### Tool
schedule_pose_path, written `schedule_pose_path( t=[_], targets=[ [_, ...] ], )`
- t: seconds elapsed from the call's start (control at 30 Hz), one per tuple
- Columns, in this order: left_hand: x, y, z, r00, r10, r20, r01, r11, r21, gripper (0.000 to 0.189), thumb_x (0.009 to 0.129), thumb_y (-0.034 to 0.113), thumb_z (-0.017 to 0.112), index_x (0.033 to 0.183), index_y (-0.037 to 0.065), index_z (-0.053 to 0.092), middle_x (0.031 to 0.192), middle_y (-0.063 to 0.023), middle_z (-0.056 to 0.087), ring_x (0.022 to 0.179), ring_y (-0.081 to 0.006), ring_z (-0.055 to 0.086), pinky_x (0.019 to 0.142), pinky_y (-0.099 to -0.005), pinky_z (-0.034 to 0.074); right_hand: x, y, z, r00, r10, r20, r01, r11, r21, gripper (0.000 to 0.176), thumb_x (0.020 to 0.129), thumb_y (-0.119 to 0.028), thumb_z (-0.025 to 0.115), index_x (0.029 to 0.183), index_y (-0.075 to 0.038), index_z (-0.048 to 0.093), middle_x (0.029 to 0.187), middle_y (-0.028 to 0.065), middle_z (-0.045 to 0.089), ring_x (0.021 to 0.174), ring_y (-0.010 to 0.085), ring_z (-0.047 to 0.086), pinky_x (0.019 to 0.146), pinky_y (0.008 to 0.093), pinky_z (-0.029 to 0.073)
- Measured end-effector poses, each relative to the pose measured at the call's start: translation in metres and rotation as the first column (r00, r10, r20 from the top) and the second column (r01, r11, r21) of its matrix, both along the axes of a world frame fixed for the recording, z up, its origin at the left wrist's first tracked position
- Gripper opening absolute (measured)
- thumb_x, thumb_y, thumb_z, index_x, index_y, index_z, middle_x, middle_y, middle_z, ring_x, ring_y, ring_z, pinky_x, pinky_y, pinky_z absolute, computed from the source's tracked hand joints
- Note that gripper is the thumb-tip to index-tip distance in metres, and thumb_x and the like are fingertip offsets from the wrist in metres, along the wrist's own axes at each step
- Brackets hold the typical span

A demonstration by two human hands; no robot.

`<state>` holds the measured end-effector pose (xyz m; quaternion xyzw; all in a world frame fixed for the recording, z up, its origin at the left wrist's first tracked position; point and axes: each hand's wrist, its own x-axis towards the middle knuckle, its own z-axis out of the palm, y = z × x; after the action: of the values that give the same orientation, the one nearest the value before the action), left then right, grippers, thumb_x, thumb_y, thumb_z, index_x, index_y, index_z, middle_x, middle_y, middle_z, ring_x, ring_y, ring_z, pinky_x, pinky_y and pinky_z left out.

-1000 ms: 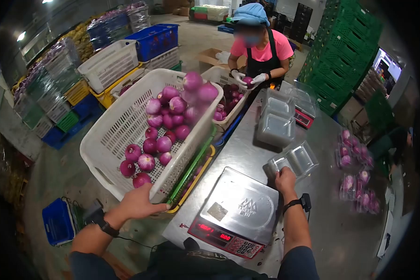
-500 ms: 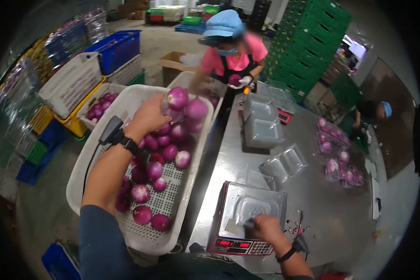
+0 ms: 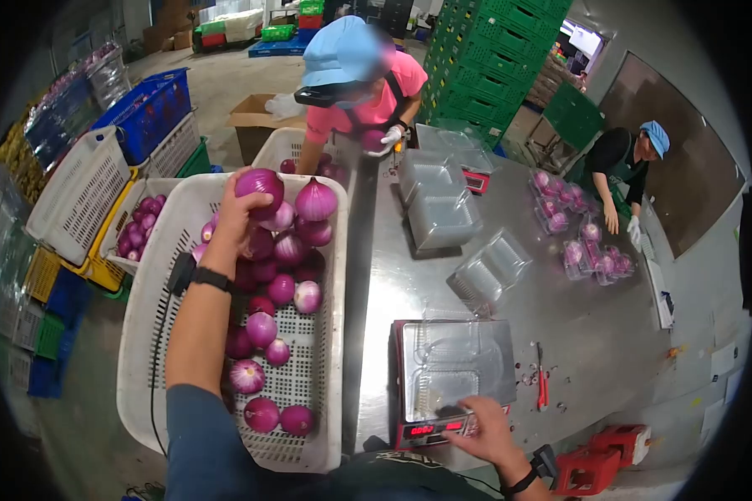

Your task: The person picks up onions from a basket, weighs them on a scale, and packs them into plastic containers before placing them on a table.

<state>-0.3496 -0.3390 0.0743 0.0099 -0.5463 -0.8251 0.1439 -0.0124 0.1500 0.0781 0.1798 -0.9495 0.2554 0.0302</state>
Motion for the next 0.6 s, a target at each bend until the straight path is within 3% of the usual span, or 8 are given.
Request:
schedule_pose_path(
  t=[0.03, 0.13, 0.2, 0.37, 0.43, 0.47, 0.53, 0.6],
  targets=[
    [0.021, 0.003, 0.012, 1.000, 0.000, -0.001, 0.000, 1.000, -0.017, 0.069, 0.071, 0.006, 0.079, 0.136, 0.008, 0.055, 0.127, -0.0170, 0.061, 0.108, -0.0364, 0.067, 0.084, -0.0464, 0.062, -0.002, -0.003, -0.004, 1.000, 0.000, -0.001, 0.000, 1.000, -0.017, 0.057, 0.074, -0.032, 0.087, 0.117, -0.005, 0.064, 0.109, 0.0154, 0.067, 0.101, 0.0369, 0.065, 0.089, 0.0450, 0.051],
    [0.081, 0.018, 0.041, 0.955, -0.291, -0.062, 0.296, 0.902, 0.315, 0.058, 0.084, 0.018, 0.071, 0.138, 0.007, 0.053, 0.124, -0.0215, 0.064, 0.107, -0.0405, 0.068, 0.086, -0.0494, 0.062, -0.016, -0.013, -0.003, 0.997, -0.072, -0.010, 0.069, 0.985, -0.156, 0.052, 0.074, -0.020, 0.088, 0.117, -0.002, 0.063, 0.105, 0.0165, 0.067, 0.091, 0.0313, 0.067, 0.078, 0.0393, 0.055],
    [0.114, 0.029, 0.049, 0.843, -0.527, -0.103, 0.513, 0.732, 0.449, 0.059, 0.091, 0.035, 0.064, 0.140, 0.006, 0.051, 0.122, -0.0224, 0.066, 0.102, -0.0431, 0.070, 0.082, -0.0502, 0.062, -0.028, -0.028, 0.006, 0.998, -0.047, -0.031, 0.040, 0.977, -0.210, 0.052, 0.075, -0.020, 0.088, 0.117, -0.002, 0.063, 0.104, 0.0163, 0.067, 0.089, 0.0304, 0.067, 0.079, 0.0390, 0.055],
    [0.195, 0.103, 0.061, 0.787, -0.615, -0.051, 0.549, 0.659, 0.515, 0.061, 0.093, 0.040, 0.062, 0.142, 0.008, 0.049, 0.125, -0.0214, 0.066, 0.097, -0.0445, 0.071, 0.074, -0.0499, 0.063, -0.041, -0.070, 0.031, 0.994, 0.042, -0.099, -0.074, 0.932, -0.354, 0.065, 0.075, -0.023, 0.089, 0.127, -0.001, 0.058, 0.114, 0.0192, 0.065, 0.097, 0.0312, 0.065, 0.087, 0.0412, 0.055],
    [0.236, 0.152, 0.058, 0.829, -0.560, -0.003, 0.483, 0.713, 0.509, 0.060, 0.094, 0.036, 0.062, 0.145, 0.010, 0.044, 0.130, -0.0200, 0.060, 0.103, -0.0420, 0.069, 0.074, -0.0494, 0.063, -0.037, -0.084, 0.036, 0.975, 0.087, -0.203, -0.168, 0.890, -0.425, 0.089, 0.072, -0.030, 0.092, 0.142, 0.002, 0.047, 0.131, 0.0244, 0.057, 0.114, 0.0369, 0.061, 0.098, 0.0440, 0.051],
    [0.253, 0.166, 0.052, 0.734, -0.675, -0.074, 0.608, 0.605, 0.514, 0.057, 0.096, 0.032, 0.061, 0.145, 0.010, 0.043, 0.132, -0.0180, 0.058, 0.114, -0.0378, 0.066, 0.080, -0.0497, 0.062, -0.035, -0.088, 0.037, 0.968, 0.116, -0.221, -0.202, 0.884, -0.421, 0.101, 0.070, -0.033, 0.094, 0.147, 0.003, 0.038, 0.136, 0.0259, 0.052, 0.120, 0.0390, 0.058, 0.101, 0.0447, 0.049],
    [0.294, 0.216, 0.050, 0.801, -0.596, 0.051, 0.478, 0.689, 0.545, 0.055, 0.100, 0.031, 0.062, 0.146, 0.011, 0.041, 0.135, -0.0155, 0.054, 0.119, -0.0324, 0.062, 0.091, -0.0478, 0.060, -0.026, -0.090, 0.030, 0.964, 0.159, -0.212, -0.249, 0.815, -0.523, 0.124, 0.068, -0.040, 0.096, 0.156, 0.006, 0.020, 0.142, 0.0279, 0.048, 0.130, 0.0384, 0.054, 0.107, 0.0440, 0.047],
    [0.322, 0.251, 0.057, 0.816, -0.557, 0.157, 0.403, 0.741, 0.536, 0.062, 0.102, 0.040, 0.061, 0.149, 0.011, 0.033, 0.137, -0.0145, 0.051, 0.124, -0.0273, 0.058, 0.102, -0.0416, 0.053, -0.009, -0.084, 0.022, 0.995, 0.093, -0.035, -0.088, 0.659, -0.747, 0.129, 0.068, -0.039, 0.097, 0.158, 0.000, 0.014, 0.141, 0.0256, 0.048, 0.126, 0.0333, 0.057, 0.106, 0.0423, 0.049]
  ],
)
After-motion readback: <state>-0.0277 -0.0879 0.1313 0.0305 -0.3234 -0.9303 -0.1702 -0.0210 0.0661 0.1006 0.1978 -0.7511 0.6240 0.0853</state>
